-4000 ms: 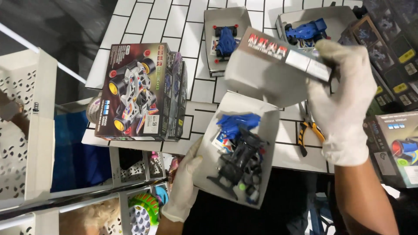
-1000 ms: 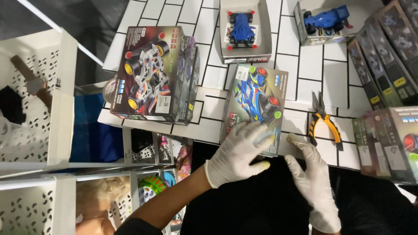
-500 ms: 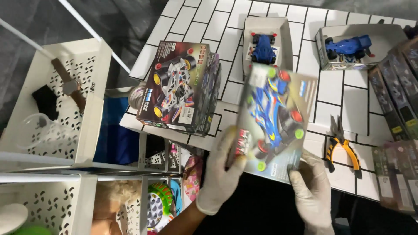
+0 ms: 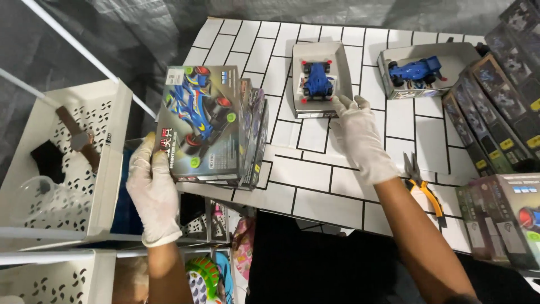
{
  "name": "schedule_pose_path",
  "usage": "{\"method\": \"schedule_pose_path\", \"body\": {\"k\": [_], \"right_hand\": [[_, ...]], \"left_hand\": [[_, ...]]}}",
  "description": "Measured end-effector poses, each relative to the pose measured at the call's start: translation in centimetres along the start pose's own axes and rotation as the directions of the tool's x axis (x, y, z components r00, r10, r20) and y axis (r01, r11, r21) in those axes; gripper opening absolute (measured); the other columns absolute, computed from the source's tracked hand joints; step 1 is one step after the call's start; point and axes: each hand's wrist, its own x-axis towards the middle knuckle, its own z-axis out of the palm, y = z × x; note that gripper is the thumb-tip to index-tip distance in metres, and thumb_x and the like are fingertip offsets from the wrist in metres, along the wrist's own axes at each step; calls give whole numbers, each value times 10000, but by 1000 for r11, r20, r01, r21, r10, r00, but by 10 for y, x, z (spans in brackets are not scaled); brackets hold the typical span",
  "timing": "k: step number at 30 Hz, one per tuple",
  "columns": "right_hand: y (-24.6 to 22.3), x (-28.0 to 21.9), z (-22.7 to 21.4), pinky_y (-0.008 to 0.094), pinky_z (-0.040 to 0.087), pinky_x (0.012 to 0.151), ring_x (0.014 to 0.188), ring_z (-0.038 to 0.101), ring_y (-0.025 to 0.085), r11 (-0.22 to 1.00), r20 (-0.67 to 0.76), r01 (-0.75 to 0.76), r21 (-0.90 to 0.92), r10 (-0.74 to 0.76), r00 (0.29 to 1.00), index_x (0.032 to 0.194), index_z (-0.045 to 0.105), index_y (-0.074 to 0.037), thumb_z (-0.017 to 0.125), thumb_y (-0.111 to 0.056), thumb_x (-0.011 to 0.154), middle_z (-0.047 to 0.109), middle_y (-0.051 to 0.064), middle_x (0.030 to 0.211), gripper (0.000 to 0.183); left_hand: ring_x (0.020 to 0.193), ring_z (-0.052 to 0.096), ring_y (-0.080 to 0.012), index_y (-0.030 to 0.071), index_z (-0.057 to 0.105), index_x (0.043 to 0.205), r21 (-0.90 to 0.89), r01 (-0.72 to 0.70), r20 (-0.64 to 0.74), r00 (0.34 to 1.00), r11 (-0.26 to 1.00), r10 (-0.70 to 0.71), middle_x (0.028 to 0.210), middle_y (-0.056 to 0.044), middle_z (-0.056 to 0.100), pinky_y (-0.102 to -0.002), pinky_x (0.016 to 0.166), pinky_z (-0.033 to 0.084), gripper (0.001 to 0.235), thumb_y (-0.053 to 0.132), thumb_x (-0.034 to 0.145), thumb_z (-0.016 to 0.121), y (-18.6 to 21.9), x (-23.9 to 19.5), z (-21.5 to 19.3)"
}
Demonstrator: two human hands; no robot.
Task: Assembling a plastic toy car model by fitting parts together and using pliers to trim or adjust components.
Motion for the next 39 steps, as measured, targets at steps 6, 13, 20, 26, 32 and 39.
{"method": "schedule_pose_path", "body": {"k": [6, 13, 20, 26, 32, 39], "right_hand": [[-47, -32, -56, 442, 473, 982, 1217, 629, 284, 953, -28, 83, -291, -95, 995, 1093, 780, -272, 670, -308, 959, 747, 10, 936, 177], [-63, -102, -111, 409, 451, 851, 928, 630, 249, 931, 25, 275, -242, -277, 961, 893, 685, -243, 598, -320, 989, 634, 0, 755, 151], [-49, -160, -90, 411, 545, 874, 1033, 650, 314, 936, 281, 349, -52, -322, 904, 996, 662, -129, 695, -306, 903, 662, 91, 980, 202], [-74, -169, -132, 414, 549, 833, 960, 624, 302, 972, 303, 186, 146, -223, 927, 1027, 628, -213, 677, -439, 910, 605, 38, 959, 259], [-97, -143, -124, 427, 582, 844, 981, 698, 322, 951, 380, 98, 292, -210, 901, 1017, 718, -217, 646, -383, 952, 704, 66, 964, 193], [-116, -144, -112, 478, 579, 882, 977, 682, 355, 963, 409, 182, 201, -251, 877, 931, 724, -135, 632, -303, 922, 703, 120, 905, 192]], "left_hand": [[1092, 647, -474, -58, 759, 1164, 153, -232, -67, 967, 960, 245, 1102, -263, 718, -498, 1029, 471, 224, -20, 951, 697, -19, 17, 16], [1113, 634, -420, 14, 767, 1187, 375, -350, -237, 859, 859, 453, 1185, -207, 659, -470, 1058, 442, 238, 210, 1086, 677, 34, -23, 11], [1111, 636, -462, 33, 649, 1234, -351, -135, 348, 900, 927, 263, 1191, -215, 651, -514, 951, 520, 461, 78, 796, 786, 78, -132, 106], [1167, 568, -503, 7, 534, 1387, -275, 45, 444, 892, 960, 85, 1280, -257, 525, -544, 978, 494, 595, 130, 849, 758, 58, -161, 152], [1149, 613, -400, 39, 570, 1349, -289, 7, 377, 920, 957, 108, 1236, -175, 582, -472, 981, 516, 472, 100, 902, 712, 55, -164, 154], [1105, 628, -353, 71, 606, 1323, -154, -63, 341, 933, 986, 112, 1173, -137, 603, -441, 946, 546, 405, 184, 943, 686, 41, -177, 163]]}}
